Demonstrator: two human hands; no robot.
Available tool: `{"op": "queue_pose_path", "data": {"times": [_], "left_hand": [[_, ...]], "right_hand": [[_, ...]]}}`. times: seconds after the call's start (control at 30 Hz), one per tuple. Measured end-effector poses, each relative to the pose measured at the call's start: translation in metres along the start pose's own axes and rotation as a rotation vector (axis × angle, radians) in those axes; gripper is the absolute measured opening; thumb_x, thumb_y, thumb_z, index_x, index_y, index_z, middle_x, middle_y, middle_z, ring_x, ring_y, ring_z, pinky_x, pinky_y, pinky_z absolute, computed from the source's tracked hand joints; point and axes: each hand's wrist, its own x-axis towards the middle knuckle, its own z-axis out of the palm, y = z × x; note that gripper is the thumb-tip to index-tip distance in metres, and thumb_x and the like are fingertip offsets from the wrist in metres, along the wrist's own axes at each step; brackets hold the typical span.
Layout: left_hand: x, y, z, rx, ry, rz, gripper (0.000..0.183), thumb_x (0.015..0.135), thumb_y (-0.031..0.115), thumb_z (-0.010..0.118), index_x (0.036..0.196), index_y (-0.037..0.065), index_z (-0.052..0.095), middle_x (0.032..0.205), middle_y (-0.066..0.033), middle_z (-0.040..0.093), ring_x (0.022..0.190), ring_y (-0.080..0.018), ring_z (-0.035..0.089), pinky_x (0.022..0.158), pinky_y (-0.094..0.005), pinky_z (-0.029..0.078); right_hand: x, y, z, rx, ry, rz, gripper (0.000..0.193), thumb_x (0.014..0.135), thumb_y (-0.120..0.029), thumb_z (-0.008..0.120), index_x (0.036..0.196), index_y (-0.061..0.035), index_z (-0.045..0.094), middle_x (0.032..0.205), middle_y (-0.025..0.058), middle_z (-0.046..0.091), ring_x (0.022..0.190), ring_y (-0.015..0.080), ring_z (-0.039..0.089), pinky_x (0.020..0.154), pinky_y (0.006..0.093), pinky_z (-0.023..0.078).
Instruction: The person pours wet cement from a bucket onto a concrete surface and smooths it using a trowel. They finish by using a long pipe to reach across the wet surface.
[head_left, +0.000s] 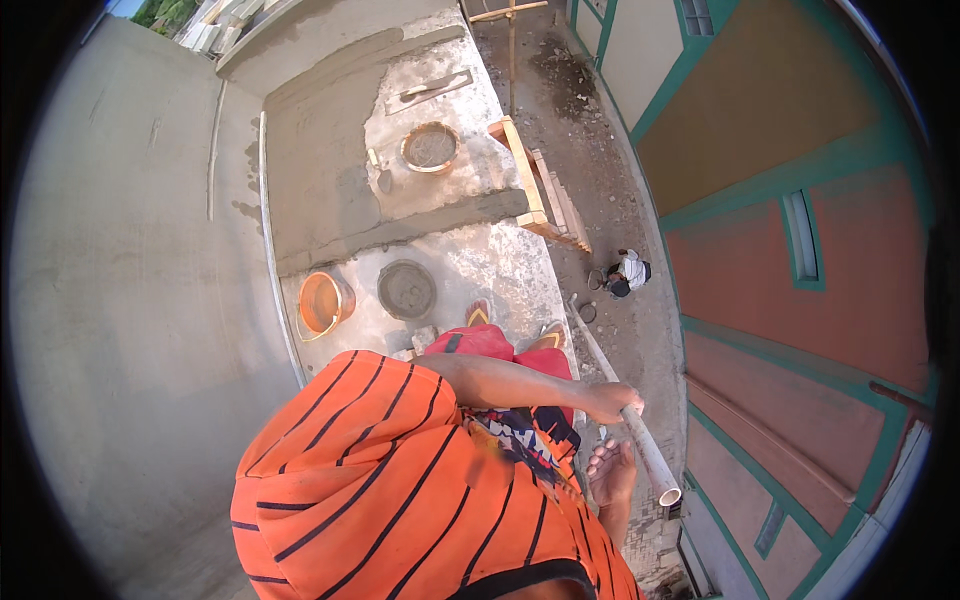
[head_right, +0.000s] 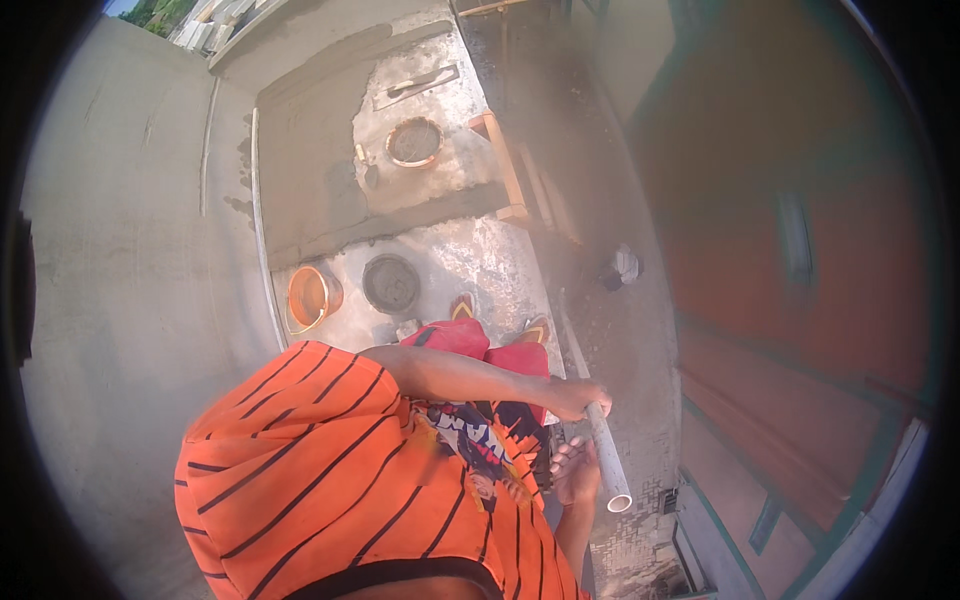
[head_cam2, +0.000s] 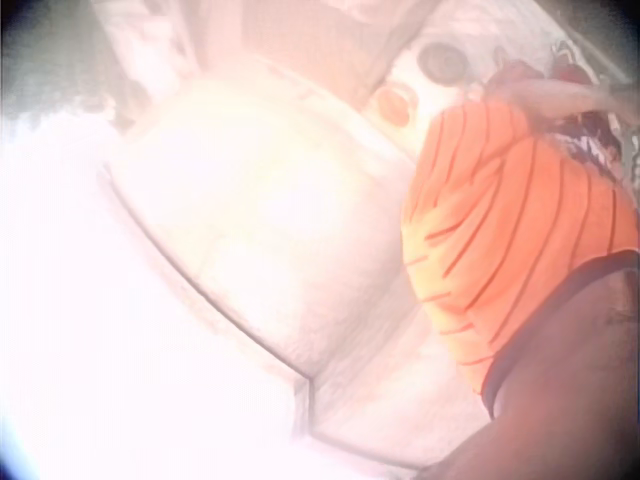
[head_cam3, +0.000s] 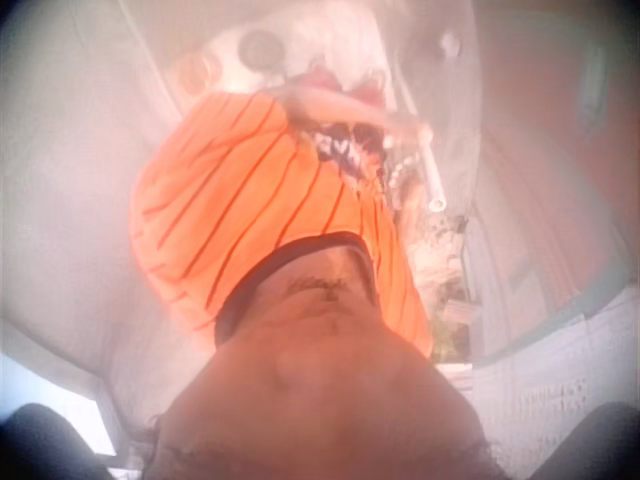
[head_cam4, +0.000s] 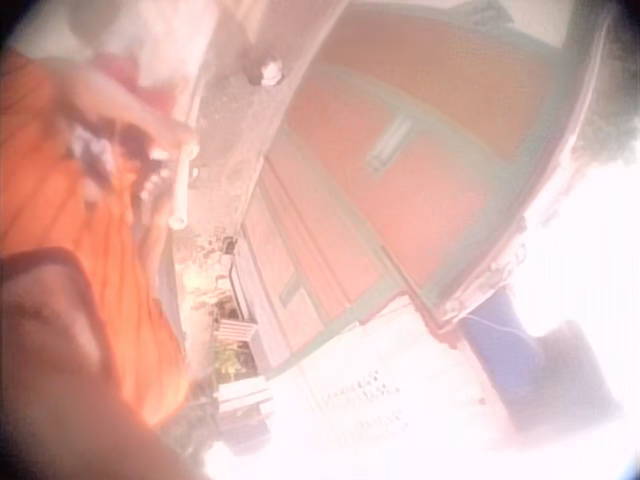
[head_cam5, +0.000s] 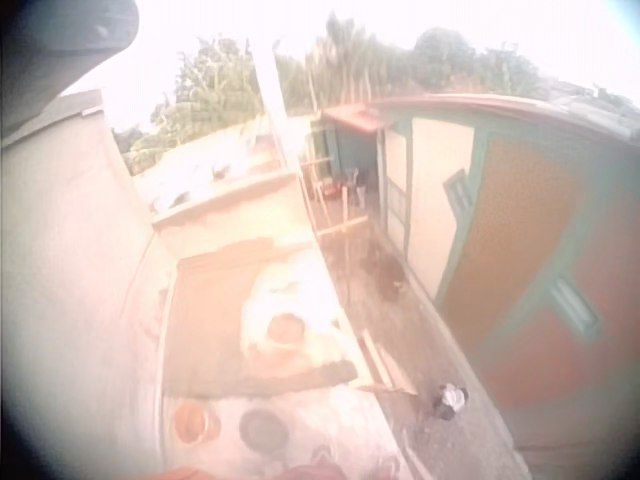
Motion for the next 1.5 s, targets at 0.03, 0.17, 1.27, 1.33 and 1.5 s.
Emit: {"op": "queue_pose_path", "data": {"times": [0.03,0.17,1.27,1.33,1.5], "left_hand": [[0.0,-0.014,0.003,-0.001,-0.049,0.007,0.022,0.071,0.003,0.065,0.092,0.003,0.065,0.087,-0.018,0.067,0.091,-0.0386,0.064,0.077,-0.0458,0.048],[-0.005,-0.048,0.026,0.085,-0.155,0.014,0.019,0.071,-0.004,0.059,0.088,0.003,0.063,0.079,-0.018,0.064,0.084,-0.0391,0.063,0.075,-0.045,0.048],[-0.245,-0.076,0.015,0.859,-0.129,-1.583,0.07,0.092,0.047,0.052,0.148,0.011,0.031,0.152,-0.0239,0.031,0.14,-0.0396,0.031,0.106,-0.0678,0.027],[-0.246,-0.078,0.018,0.905,-0.15,-1.585,0.071,0.092,0.047,0.053,0.148,0.01,0.032,0.151,-0.0247,0.032,0.139,-0.0401,0.032,0.107,-0.066,0.028],[-0.258,-0.086,0.042,0.938,-0.074,-1.568,0.071,0.091,0.044,0.054,0.146,0.004,0.033,0.146,-0.0283,0.036,0.136,-0.0428,0.034,0.109,-0.0631,0.027]], "right_hand": [[-0.016,0.001,0.011,0.161,-0.084,0.024,0.045,0.101,-0.047,0.044,0.111,-0.0054,0.058,0.086,0.0085,0.062,0.066,0.0187,0.063,0.058,0.0307,0.056],[-0.065,-0.025,0.079,0.615,-0.269,0.07,0.052,0.1,-0.048,0.045,0.119,-0.0012,0.055,0.086,0.0089,0.061,0.067,0.0163,0.063,0.055,0.0286,0.056],[0.468,0.099,-0.224,0.326,0.32,0.223,0.027,0.099,-0.03,0.051,0.084,-0.0081,0.046,0.061,0.0009,0.047,0.047,0.0141,0.046,0.043,0.0272,0.042],[0.502,0.117,-0.243,0.278,0.36,0.154,0.026,0.099,-0.03,0.052,0.085,-0.0083,0.046,0.061,0.0011,0.047,0.046,0.0138,0.046,0.043,0.0268,0.041],[0.572,0.123,-0.244,0.334,0.255,0.036,0.019,0.097,-0.024,0.056,0.092,-0.0091,0.046,0.065,0.002,0.049,0.049,0.0123,0.049,0.041,0.0237,0.041]]}}
